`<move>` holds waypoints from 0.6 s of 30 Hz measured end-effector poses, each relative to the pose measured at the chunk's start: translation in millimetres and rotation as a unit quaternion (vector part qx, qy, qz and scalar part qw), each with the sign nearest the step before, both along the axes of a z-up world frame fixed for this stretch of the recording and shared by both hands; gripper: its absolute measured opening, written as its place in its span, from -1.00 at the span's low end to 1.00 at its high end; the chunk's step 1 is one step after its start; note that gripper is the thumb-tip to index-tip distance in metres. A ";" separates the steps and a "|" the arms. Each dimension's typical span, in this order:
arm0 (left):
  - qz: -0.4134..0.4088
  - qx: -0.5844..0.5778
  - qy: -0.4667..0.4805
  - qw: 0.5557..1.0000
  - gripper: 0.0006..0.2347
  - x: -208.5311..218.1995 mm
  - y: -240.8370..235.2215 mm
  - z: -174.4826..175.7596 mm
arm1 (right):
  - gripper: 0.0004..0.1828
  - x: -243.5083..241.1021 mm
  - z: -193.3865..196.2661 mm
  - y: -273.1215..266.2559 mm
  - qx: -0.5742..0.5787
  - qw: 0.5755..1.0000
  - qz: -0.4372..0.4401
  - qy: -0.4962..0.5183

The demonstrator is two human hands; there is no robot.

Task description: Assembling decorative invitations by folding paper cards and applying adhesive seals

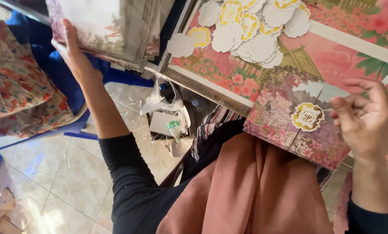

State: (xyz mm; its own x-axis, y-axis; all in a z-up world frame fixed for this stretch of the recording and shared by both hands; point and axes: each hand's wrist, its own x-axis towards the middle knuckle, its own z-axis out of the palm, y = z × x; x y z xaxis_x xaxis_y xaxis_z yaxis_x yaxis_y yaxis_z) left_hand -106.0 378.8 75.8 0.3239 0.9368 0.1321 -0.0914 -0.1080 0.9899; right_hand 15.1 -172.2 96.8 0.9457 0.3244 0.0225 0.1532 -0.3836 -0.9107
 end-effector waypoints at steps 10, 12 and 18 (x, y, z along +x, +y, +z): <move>-0.038 0.050 -0.080 0.995 -0.65 -2.3 -46.2 8.3 | -0.43 37.5 25.9 175.1 -0.025 0.963 0.242 0.115; 0.000 0.009 -0.024 1.000 -0.65 -3.8 -43.3 10.5 | 0.08 50.4 2.7 225.9 0.056 0.928 0.320 0.180; -0.015 0.055 0.109 0.992 -0.69 -16.2 -57.8 20.2 | 0.45 41.4 20.0 324.6 0.091 0.897 0.320 0.292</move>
State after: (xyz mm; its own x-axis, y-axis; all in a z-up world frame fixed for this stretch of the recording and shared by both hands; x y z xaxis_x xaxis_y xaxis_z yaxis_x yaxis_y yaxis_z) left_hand -122.1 321.0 96.0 0.3829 0.9102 0.1579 0.1181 -0.2178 0.9688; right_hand 56.6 152.4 116.9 0.4351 0.8459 -0.3085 -0.2336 -0.2248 -0.9460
